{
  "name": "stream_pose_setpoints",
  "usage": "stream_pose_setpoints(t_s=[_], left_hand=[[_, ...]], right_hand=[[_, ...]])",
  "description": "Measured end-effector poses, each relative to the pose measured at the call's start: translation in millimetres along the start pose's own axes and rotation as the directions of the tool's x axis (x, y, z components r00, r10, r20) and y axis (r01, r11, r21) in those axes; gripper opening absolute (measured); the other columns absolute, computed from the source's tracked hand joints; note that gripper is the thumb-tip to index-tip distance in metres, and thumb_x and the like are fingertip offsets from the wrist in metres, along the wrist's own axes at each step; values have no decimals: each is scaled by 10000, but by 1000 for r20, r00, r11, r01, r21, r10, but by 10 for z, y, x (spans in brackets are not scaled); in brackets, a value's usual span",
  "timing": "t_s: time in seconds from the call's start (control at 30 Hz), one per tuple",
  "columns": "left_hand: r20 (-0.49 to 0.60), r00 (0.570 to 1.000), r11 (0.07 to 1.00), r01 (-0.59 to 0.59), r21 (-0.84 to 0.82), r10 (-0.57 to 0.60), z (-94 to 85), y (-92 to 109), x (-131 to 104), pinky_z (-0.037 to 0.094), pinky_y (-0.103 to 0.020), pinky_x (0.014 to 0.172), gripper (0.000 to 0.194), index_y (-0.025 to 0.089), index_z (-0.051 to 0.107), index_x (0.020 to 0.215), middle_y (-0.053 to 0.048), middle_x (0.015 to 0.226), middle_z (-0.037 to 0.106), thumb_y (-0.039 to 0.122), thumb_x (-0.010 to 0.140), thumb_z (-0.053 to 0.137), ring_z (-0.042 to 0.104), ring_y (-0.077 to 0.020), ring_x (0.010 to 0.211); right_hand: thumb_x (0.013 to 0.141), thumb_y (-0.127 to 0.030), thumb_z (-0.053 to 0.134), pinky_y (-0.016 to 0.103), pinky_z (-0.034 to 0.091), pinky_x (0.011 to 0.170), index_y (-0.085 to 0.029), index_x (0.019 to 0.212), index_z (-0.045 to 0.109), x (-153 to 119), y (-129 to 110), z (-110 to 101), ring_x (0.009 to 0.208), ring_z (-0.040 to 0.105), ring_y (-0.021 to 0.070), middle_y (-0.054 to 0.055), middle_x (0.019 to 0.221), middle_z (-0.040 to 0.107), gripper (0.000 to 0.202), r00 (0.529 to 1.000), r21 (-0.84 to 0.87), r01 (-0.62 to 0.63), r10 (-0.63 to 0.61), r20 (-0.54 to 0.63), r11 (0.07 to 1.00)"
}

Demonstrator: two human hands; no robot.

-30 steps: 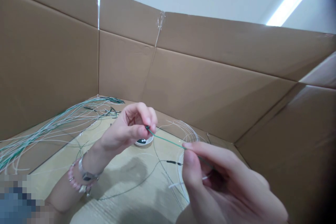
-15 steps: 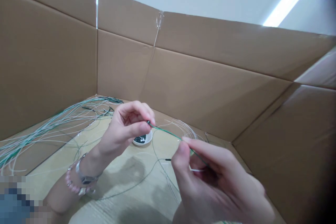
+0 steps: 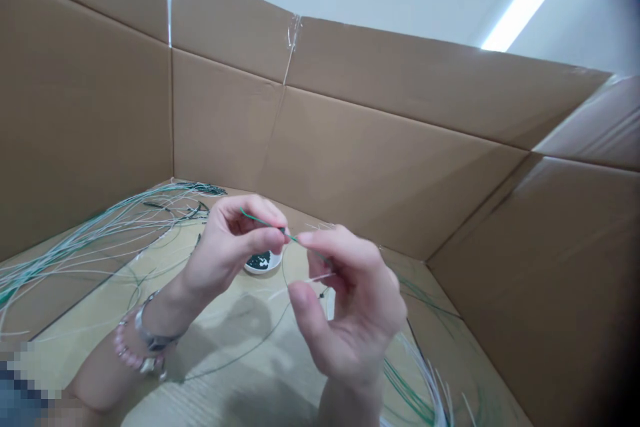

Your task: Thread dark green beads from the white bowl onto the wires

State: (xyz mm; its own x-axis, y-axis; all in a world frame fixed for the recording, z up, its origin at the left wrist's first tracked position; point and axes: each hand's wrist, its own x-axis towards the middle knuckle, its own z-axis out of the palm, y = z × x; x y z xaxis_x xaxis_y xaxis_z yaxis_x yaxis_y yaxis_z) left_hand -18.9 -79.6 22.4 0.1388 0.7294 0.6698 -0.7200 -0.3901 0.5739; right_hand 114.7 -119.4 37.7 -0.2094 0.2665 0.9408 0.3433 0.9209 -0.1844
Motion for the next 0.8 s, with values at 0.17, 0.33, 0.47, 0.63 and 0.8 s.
stream_pose_setpoints(t_s=[0.17,0.33,0.47,0.63,0.8], left_hand=[[-42,999,1000,-4,13,4,-1,33,31,510,-115,494,87,203,720,670,24,619,670,193,649,805,603,-56,518],[-19,999,999,-27,25,28,-9,20,17,518,-108,530,64,203,723,704,30,650,677,184,687,781,614,-47,551],[14,996,990,-95,106,94,-25,4,-11,530,-112,564,86,207,727,742,24,706,695,127,719,748,638,-56,618],[27,978,950,-206,233,205,-14,18,-36,540,-129,601,168,211,737,771,14,728,699,51,721,723,643,-69,681],[36,968,922,-248,297,249,3,25,-28,533,-126,602,213,217,739,780,16,724,694,16,717,712,638,-65,679]], right_hand=[[747,-61,644,160,363,409,-179,871,614,21,57,-67,580,490,51,-24,730,550,174,994,-4,81,-80,78,997],[793,-51,604,174,379,427,-168,863,602,-4,42,-35,609,515,59,-13,758,598,137,994,-73,102,-105,-35,992],[804,-33,578,175,404,449,-166,891,580,-37,24,76,664,549,72,-16,748,616,160,964,-191,46,-94,-251,981],[765,-3,621,155,473,511,-129,869,597,-39,4,132,689,599,58,-6,780,651,165,946,-362,42,-153,-284,931],[759,-18,635,178,536,613,-124,833,601,-15,-19,91,717,627,79,7,773,663,134,956,-407,70,-178,-235,911]])
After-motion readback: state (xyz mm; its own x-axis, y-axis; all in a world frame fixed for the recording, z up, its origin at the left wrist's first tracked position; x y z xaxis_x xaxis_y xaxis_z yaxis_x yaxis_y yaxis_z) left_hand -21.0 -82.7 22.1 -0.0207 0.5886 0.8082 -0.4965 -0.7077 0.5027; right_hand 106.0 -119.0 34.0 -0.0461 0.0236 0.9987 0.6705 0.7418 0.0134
